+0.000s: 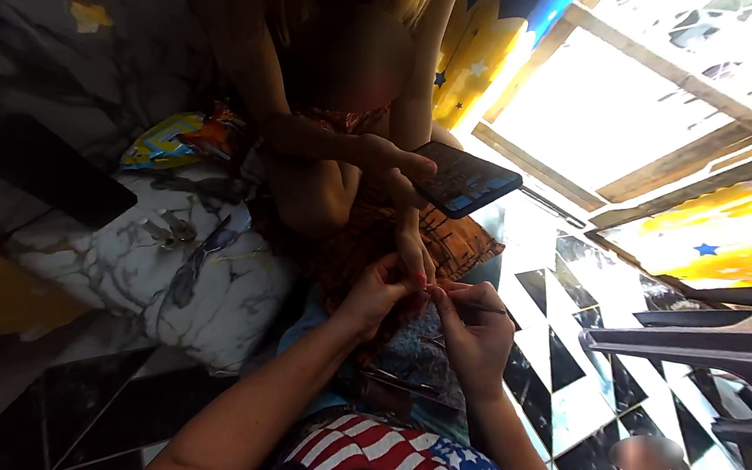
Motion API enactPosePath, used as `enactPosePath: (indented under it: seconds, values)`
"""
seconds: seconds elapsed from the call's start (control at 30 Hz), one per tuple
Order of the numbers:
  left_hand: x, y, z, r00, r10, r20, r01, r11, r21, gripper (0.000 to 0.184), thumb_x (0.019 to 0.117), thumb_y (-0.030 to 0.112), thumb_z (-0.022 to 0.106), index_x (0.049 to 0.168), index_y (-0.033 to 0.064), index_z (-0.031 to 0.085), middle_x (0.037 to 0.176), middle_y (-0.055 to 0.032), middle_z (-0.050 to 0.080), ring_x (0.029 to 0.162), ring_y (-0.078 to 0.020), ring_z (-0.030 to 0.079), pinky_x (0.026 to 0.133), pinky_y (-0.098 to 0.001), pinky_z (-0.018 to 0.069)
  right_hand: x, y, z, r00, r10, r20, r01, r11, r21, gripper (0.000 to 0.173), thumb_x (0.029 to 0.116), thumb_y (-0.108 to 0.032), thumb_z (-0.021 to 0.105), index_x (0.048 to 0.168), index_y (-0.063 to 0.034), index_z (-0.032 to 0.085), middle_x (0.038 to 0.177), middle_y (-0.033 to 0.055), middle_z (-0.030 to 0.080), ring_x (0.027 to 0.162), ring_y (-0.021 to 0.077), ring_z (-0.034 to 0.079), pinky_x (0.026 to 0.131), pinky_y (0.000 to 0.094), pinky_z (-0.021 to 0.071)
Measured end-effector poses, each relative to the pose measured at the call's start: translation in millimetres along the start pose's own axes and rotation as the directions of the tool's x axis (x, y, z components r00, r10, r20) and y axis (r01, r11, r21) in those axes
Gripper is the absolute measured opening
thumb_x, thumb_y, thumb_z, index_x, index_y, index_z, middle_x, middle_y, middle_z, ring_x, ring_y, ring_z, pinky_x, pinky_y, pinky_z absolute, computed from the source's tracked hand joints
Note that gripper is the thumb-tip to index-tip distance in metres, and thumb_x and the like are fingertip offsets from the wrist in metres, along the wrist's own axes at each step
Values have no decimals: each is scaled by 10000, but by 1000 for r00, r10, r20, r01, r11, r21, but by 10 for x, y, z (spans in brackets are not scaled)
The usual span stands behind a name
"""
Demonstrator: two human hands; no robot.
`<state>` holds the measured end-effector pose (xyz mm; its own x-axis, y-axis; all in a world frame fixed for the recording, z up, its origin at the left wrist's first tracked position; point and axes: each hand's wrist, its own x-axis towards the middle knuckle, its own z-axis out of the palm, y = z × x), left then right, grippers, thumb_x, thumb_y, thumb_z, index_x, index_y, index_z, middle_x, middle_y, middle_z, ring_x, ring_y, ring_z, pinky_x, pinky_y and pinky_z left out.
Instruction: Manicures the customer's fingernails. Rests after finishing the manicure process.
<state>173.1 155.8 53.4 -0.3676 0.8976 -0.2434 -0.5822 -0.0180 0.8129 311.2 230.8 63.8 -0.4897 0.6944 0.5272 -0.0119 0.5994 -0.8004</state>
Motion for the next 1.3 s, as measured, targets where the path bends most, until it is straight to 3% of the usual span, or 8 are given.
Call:
enactPosePath:
  seconds: [0.23,0.47,0.7,0.93,1.03,1.1,1.17,1.3]
  values:
    - [0,-2,-21,1000,8,24,-8,1000,-7,119,967,31,666,1080,21,629,888,-52,697,773,-117,686,733,-262,596,26,10,-32,985,172,6,-170,966,197,134,880,34,716,905,-33,602,931,87,757,760,143,752,688,261,648]
    - [1,0,-1,1000,7,-3,-7,1000,-1,130,966,28,667,1087,15,621,892,-55,691,766,-123,687,727,-266,599,-41,22,29,999,24,-31,-21,997,73,115,863,-7,752,897,-41,648,949,58,760,820,94,744,709,215,634]
    - [1,0,-19,1000,7,19,-7,1000,-17,116,977,37,655,1086,20,620,876,-57,694,742,-119,684,702,-261,596,-6,6,4,989,148,-20,-140,966,219,130,876,27,725,901,-34,613,940,87,753,780,136,750,696,256,646]
    - [3,13,-50,997,9,73,-7,1000,-27,97,998,61,630,1085,19,621,879,-62,692,737,-124,673,690,-266,585,47,-3,0,989,141,-35,-136,983,127,109,875,26,693,899,-27,601,921,74,749,747,129,743,663,258,644]
    - [22,95,-64,994,-47,95,50,998,-33,110,1017,79,606,1101,12,628,903,-74,698,765,-138,684,731,-282,594,130,-140,-23,989,151,-6,-137,913,385,109,911,20,653,922,-69,591,927,70,719,722,124,711,639,260,624]
    - [16,150,-57,993,-65,97,68,997,-30,89,1017,78,603,1069,17,641,903,-63,695,768,-123,681,734,-270,592,157,-283,87,988,131,87,-157,761,630,85,937,-47,683,945,-116,636,942,58,702,753,104,690,662,248,603]
    - [5,203,-60,993,-56,105,58,998,-17,73,1012,75,605,1059,34,645,921,-35,682,815,-98,663,779,-257,572,176,-302,256,987,98,130,-161,712,684,69,947,-79,679,968,-137,647,934,31,678,773,88,664,682,243,580]
    - [8,233,-143,986,-72,151,75,997,-12,125,1023,96,602,1112,13,629,969,-63,687,847,-125,682,801,-286,589,302,-144,405,989,113,-99,-43,845,533,104,963,-11,600,997,-95,549,899,40,667,618,88,629,562,244,578]
